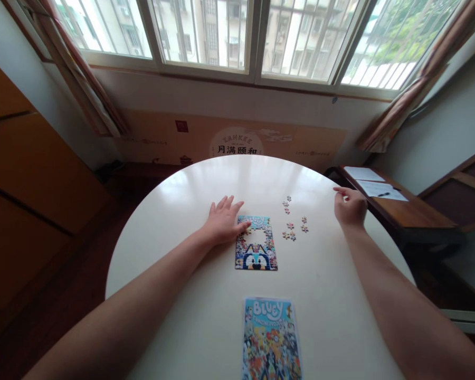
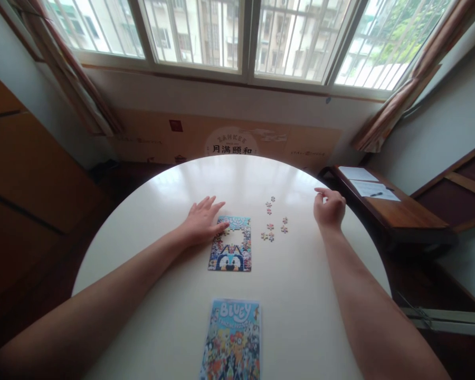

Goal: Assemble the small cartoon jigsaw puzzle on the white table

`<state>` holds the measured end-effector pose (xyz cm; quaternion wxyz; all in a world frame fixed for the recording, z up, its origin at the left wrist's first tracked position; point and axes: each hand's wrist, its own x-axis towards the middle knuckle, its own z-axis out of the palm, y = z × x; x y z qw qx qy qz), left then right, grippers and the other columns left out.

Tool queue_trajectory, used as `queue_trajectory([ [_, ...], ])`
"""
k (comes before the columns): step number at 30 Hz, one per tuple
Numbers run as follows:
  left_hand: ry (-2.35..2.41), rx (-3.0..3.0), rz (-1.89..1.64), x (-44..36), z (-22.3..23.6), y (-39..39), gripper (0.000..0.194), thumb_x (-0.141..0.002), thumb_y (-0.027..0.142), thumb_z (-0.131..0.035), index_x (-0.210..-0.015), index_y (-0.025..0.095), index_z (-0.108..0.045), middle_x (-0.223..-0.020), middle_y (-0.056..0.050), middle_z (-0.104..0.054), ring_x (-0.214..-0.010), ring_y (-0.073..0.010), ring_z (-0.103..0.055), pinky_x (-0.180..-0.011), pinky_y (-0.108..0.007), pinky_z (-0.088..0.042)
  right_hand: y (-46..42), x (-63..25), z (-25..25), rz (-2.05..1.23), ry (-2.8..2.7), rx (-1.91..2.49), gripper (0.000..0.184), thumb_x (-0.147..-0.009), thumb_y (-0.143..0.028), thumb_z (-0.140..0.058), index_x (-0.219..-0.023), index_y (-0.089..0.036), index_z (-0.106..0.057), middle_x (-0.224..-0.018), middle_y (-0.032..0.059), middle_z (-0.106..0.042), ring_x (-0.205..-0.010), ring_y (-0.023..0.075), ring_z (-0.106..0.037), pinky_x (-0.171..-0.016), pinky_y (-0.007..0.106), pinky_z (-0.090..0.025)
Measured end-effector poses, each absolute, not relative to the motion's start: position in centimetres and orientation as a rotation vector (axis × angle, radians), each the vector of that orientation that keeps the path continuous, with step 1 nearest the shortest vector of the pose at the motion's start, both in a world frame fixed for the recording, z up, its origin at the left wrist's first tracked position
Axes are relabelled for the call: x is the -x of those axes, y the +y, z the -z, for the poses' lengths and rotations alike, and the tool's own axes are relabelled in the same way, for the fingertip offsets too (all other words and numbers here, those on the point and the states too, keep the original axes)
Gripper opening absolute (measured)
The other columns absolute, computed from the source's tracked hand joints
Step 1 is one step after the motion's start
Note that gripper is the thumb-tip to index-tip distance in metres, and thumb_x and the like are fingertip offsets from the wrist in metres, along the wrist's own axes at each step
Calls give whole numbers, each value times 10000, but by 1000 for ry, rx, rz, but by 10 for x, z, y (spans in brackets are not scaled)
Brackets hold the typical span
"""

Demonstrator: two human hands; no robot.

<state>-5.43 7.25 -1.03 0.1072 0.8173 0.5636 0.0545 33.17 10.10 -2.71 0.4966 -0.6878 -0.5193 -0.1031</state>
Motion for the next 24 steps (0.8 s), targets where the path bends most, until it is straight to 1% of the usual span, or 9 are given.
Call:
queue_trajectory([
  [2,1672,-2421,-127,53,11,73,799,-887,651,-485,-1550,237,-316,-1667,-158,-168,-1542,-345,-82,-1206,-606,-97,104,-339,39,185,-1224,1711,398,-742,-246,-480,-958,-121,-790,-806,121,-699,-669,240,-548,-796,442,-492],
  [4,1679,-2428,-102,53,12,74,806,-885,648,-486,-1552,230,-316,-1666,-164,-168,-1542,-343,-84,-1205,-606,-96,106,-338,47,156,-1231,1713,418,-739,-259,-474,-976,-120,-789,-807,120,-704,-658,238,-556,-755,425,-501],
  [8,1677,-2436,-69,53,12,76,808,-885,672,-463,-1549,233,-330,-1664,-163,-175,-1542,-343,-87,-1205,-604,-89,109,-324,52,121,-1310,1678,415,-760,-277,-469,-993,-144,-786,-877,119,-725,-711,241,-585,-792,418,-506],
  [13,1676,-2433,-57,53,14,78,804,-873,687,-469,-1538,250,-351,-1665,-147,-187,-1539,-355,-97,-1202,-609,-80,112,-309,55,44,-1424,1630,384,-770,-295,-495,-985,-169,-786,-916,109,-733,-776,242,-606,-865,423,-500],
  [16,1676,-2437,-59,53,14,78,800,-871,684,-473,-1538,262,-345,-1663,-139,-198,-1539,-351,-103,-1202,-607,-83,114,-311,58,-33,-1415,1644,381,-774,-308,-498,-988,-178,-785,-925,96,-747,-793,237,-629,-843,405,-513],
  [18,1668,-2453,-59,54,14,78,782,-889,677,-443,-1543,263,-333,-1663,-134,-202,-1540,-340,-108,-1203,-603,-84,114,-313,60,-84,-1399,1660,372,-771,-310,-503,-980,-188,-785,-922,81,-758,-798,231,-645,-824,391,-521],
  [22,1668,-2436,-60,54,14,79,720,-965,632,-295,-1558,224,-315,-1657,-150,-214,-1537,-322,-139,-1202,-598,-90,114,-316,61,-160,-1393,1683,334,-748,-295,-534,-938,-202,-792,-935,63,-770,-817,222,-659,-831,372,-517],
  [24,1680,-2424,-66,53,14,79,727,-966,636,-294,-1558,215,-315,-1655,-153,-222,-1532,-323,-159,-1205,-585,-96,113,-317,61,-193,-1385,1702,329,-741,-283,-541,-931,-198,-795,-902,61,-770,-800,218,-659,-807,358,-516],
])
